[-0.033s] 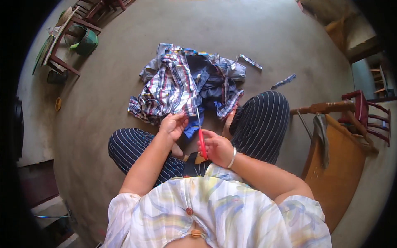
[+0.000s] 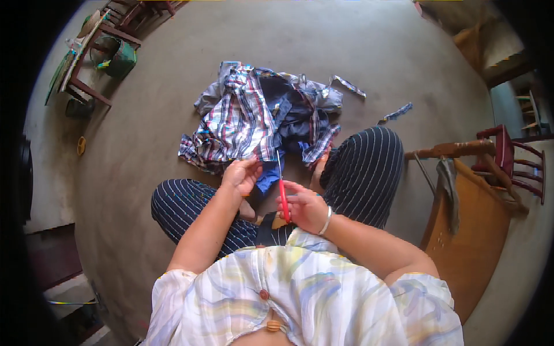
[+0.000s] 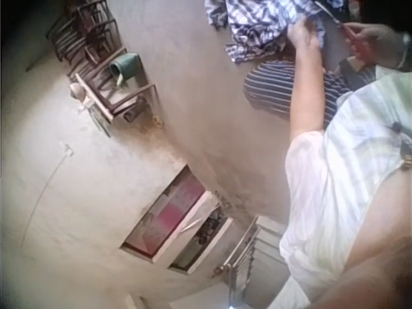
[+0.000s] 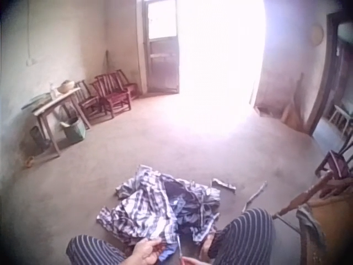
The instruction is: Cutting strips of fabric from old shirts using scissors for recycling.
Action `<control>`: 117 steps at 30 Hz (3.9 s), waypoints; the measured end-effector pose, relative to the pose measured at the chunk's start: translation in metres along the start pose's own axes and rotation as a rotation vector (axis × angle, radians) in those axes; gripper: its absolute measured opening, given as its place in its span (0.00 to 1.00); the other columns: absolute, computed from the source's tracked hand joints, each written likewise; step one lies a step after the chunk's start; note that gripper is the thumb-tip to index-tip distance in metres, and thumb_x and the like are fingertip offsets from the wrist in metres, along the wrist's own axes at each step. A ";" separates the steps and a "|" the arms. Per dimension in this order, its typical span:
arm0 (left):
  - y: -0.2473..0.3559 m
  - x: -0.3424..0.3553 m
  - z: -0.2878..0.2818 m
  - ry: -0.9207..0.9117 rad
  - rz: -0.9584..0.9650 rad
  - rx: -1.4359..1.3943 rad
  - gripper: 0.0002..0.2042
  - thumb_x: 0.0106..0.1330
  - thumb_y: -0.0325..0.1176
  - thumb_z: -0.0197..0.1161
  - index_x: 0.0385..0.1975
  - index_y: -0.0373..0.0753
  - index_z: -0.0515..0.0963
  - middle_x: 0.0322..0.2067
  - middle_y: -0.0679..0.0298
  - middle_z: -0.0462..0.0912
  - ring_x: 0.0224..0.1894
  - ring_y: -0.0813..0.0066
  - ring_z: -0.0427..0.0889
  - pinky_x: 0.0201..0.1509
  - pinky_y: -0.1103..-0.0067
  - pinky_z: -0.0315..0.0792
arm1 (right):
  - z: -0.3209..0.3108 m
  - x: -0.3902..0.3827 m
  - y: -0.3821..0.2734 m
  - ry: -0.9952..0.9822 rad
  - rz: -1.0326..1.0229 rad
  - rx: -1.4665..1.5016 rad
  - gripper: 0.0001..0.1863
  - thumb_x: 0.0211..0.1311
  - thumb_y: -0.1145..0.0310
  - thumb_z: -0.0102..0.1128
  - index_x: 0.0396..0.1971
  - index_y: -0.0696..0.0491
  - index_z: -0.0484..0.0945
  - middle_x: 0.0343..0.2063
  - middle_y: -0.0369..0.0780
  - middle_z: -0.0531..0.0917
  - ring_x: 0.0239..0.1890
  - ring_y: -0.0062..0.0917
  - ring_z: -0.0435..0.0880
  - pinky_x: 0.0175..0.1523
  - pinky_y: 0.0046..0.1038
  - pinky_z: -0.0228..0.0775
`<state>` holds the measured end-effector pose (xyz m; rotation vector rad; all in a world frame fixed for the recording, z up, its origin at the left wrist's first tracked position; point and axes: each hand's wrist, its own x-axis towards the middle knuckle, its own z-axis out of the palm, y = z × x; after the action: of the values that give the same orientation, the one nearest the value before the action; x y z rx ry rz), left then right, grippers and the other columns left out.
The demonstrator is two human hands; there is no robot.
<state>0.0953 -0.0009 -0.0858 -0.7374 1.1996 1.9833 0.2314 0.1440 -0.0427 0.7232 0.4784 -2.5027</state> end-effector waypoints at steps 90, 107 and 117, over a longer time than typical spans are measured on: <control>0.021 0.005 -0.020 -0.188 -0.210 -0.153 0.06 0.56 0.33 0.52 0.26 0.38 0.71 0.20 0.67 0.76 0.23 0.76 0.74 0.25 0.85 0.69 | 0.022 0.110 -0.039 0.141 -0.428 -0.522 0.24 0.37 0.75 0.64 0.37 0.57 0.64 0.19 0.37 0.72 0.12 0.19 0.71 0.15 0.18 0.63; 0.120 -0.012 -0.033 0.023 0.104 -0.363 0.17 0.60 0.41 0.45 0.08 0.46 0.59 0.06 0.73 0.56 0.08 0.81 0.54 0.12 0.84 0.48 | 0.028 0.091 -0.121 -0.373 -0.120 0.194 0.08 0.50 0.76 0.46 0.32 0.57 0.72 0.11 0.29 0.62 0.10 0.10 0.55 0.14 0.12 0.48; 0.249 -0.054 -0.167 0.195 0.442 -0.431 0.11 0.57 0.32 0.42 0.13 0.41 0.63 0.07 0.73 0.56 0.09 0.82 0.53 0.13 0.84 0.49 | -0.046 0.002 -0.317 0.015 -0.852 0.474 0.03 0.48 0.76 0.44 0.19 0.55 0.67 0.14 0.36 0.70 0.17 0.23 0.71 0.24 0.21 0.70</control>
<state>-0.0511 -0.2487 0.0136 -0.9571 1.1255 2.6394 0.0770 0.4237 -0.0202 0.8252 0.2069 -3.4847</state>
